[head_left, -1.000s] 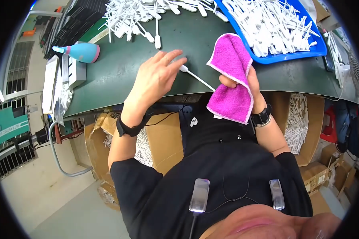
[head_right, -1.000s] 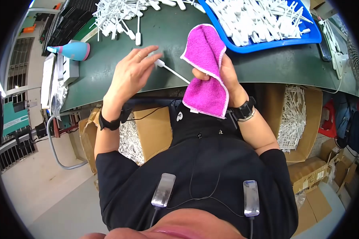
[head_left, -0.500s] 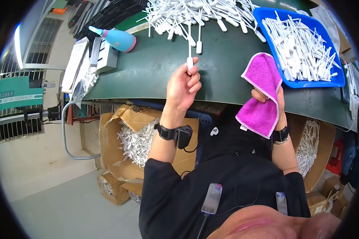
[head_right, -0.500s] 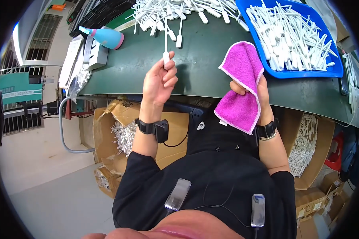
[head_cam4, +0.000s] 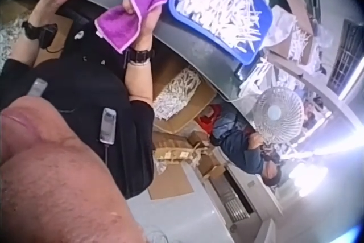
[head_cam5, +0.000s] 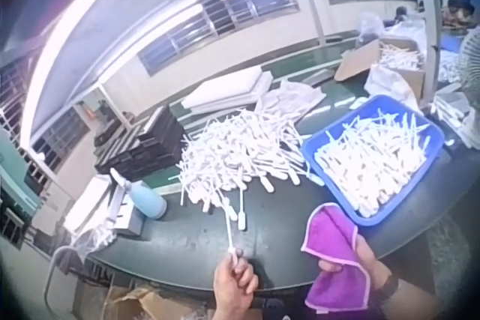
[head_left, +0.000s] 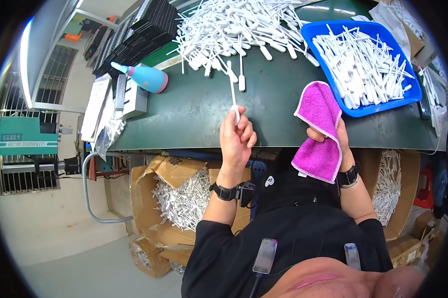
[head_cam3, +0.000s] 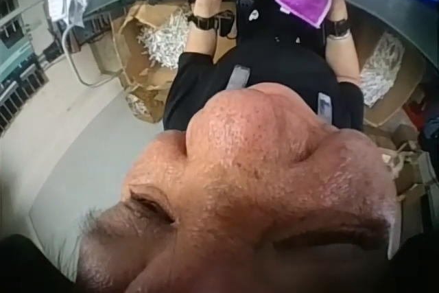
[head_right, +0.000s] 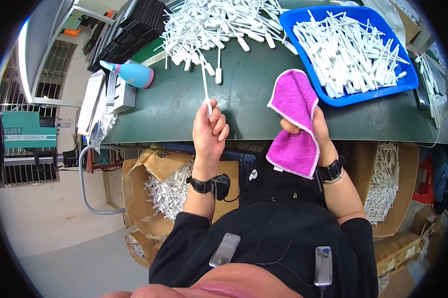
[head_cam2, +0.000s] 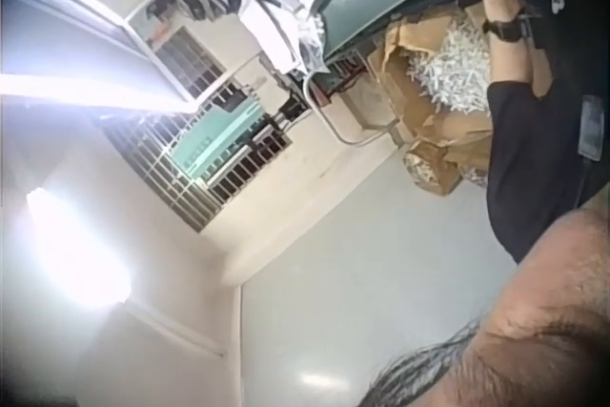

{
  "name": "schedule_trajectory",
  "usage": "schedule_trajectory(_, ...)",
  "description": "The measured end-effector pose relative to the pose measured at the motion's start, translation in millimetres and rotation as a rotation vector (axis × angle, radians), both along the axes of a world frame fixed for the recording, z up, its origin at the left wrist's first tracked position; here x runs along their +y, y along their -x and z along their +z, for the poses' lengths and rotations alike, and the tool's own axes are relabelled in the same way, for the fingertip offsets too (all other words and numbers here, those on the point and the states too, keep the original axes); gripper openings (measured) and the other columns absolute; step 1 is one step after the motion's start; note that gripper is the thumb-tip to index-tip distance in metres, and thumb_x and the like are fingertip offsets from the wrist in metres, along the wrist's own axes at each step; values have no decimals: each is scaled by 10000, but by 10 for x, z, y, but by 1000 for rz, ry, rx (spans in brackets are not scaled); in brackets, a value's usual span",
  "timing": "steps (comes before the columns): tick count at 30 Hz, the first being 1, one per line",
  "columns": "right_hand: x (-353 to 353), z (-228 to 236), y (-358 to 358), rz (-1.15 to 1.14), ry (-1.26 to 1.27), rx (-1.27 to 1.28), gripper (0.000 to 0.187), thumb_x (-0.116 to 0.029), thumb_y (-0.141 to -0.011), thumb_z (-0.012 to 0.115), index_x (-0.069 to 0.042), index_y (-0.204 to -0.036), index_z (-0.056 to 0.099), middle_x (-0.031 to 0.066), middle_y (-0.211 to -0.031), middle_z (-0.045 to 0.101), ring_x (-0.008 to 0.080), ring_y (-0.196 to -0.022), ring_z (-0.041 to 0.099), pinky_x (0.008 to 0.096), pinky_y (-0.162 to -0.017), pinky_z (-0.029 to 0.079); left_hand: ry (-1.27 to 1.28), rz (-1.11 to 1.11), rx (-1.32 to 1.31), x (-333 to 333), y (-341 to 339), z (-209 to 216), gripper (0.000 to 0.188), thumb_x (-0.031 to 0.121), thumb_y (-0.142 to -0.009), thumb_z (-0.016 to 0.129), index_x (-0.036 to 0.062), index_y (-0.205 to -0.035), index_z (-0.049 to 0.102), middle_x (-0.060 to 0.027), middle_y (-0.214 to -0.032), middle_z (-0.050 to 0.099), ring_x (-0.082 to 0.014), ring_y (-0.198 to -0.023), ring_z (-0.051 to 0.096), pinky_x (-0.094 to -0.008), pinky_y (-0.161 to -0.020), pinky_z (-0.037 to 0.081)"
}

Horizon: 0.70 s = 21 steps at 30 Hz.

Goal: The person is wiping small white industrial components with a purple cleaning cloth.

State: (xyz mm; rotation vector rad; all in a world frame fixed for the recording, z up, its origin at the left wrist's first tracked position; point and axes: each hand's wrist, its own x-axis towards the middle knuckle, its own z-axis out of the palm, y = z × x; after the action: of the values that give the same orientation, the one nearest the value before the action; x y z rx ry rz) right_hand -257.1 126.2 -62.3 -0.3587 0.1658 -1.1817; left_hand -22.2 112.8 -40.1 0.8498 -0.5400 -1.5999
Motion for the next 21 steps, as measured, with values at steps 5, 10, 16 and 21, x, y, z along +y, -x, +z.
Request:
schedule_trajectory(5,22,38,2,7,-14,64,267,-257,-981,320,-115,-844,499,-22,-634,430,110,-522,350,248,-472,299,33,7,37,21,-38,-50,238,279,-982,376,73,-974,495,61,-630,334,-40,-440,240,-195,-353,242)
schedule_trajectory(10,-76,757,-318,-256,-562,196,280,-272,-992,311,-110,-845,485,-25,-639,418,110,-514,344,238,-466,292,-3,29,-44,46,158,170,263,291,-983,383,66,-1029,512,60,-622,350,-48,-447,262,-202,-385,272)
schedule_trajectory(16,-8,795,-544,-359,-661,297,305,-273,-997,300,-67,-934,516,13,-718,505,144,-564,465,244,-533,402,322,-532,-846,400,527,43,255,289,-984,421,59,-1022,524,59,-588,375,-22,-473,307,-201,-416,269)
schedule_trajectory(21,-229,160,9,90,379,-331,342,-270,-997,320,-18,-1120,515,80,-939,598,200,-798,590,312,-723,496,125,-803,-304,559,743,242,274,308,-983,429,65,-897,522,44,-585,417,-29,-453,322,-205,-399,268)
